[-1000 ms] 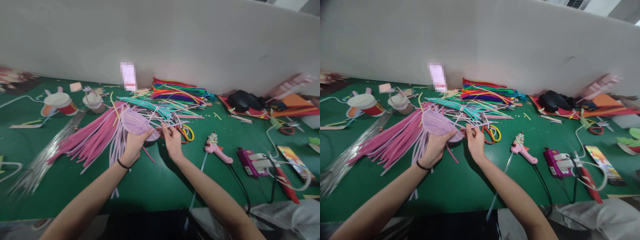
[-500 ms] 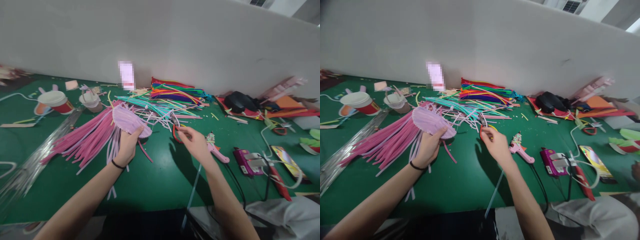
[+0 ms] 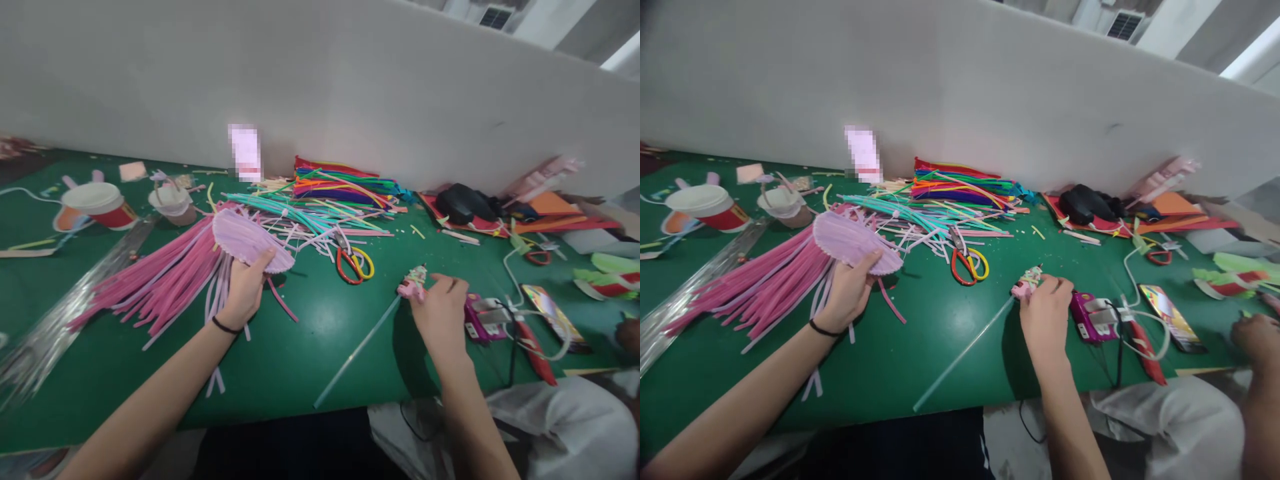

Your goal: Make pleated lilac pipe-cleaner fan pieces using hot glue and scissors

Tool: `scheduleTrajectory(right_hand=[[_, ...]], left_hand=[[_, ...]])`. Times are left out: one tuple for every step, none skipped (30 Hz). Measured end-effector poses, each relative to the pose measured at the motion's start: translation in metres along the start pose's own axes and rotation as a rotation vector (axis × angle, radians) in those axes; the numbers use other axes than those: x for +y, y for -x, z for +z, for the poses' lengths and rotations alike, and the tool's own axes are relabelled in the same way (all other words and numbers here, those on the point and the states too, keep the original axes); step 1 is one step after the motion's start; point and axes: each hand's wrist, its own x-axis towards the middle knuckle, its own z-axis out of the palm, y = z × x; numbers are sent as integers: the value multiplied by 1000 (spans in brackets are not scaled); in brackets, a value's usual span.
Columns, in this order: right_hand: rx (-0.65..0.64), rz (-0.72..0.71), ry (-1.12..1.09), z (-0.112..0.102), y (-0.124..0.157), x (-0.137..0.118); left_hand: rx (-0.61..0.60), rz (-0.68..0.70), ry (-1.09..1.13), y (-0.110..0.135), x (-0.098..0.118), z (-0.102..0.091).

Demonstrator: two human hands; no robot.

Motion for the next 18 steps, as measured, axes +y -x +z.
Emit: scheduleTrajectory(right_hand=[[69,11,-28,-10,4,-2],[133,33,-76,-21,8,-3],[191,57,-119,-30,11,-5],[238,80,-155,-39,14,-7],[271,100,-185,-46,17,-8],[286,119,-206,-50,18,-8],[286,133,-219,-52,18,-7],[272,143,-224,-51,18,-4],[242,146,-218,-47,17,0],[198,143,-198,-42,15,6],[143,133,-166,-35,14,12],[63,113,-109,-27,13,18],[-26,85,-37,-18,12,23],[-118,37,44,-9,12,28],[-188,2,128,0,12,32],[-243,-13,193,7,12,35],[-283,-11,226,14,11,38],[-303,1,234,20,9,40]], left_hand=[[-2,3,3,-1,0,0],[-6,6,6,-1,0,-1],[-12,8,8,-2,0,-1],[-18,9,11,-2,0,-1],[-21,10,13,-2,0,-1],[-24,7,16,-2,0,-1],[-25,3,17,-2,0,-1],[-24,-3,17,-2,0,-1],[-23,-8,16,-2,0,-1],[-20,-12,14,-2,0,-1],[-15,-14,11,-2,0,-2],[-7,-15,7,-2,0,-2],[-3,-15,6,-2,0,-2],[-1,-16,7,-2,0,-2],[-1,-20,9,-2,0,-2],[-2,-25,10,-2,0,-2],[-3,-27,11,-2,0,-2],[-5,-29,12,-2,0,-2]])
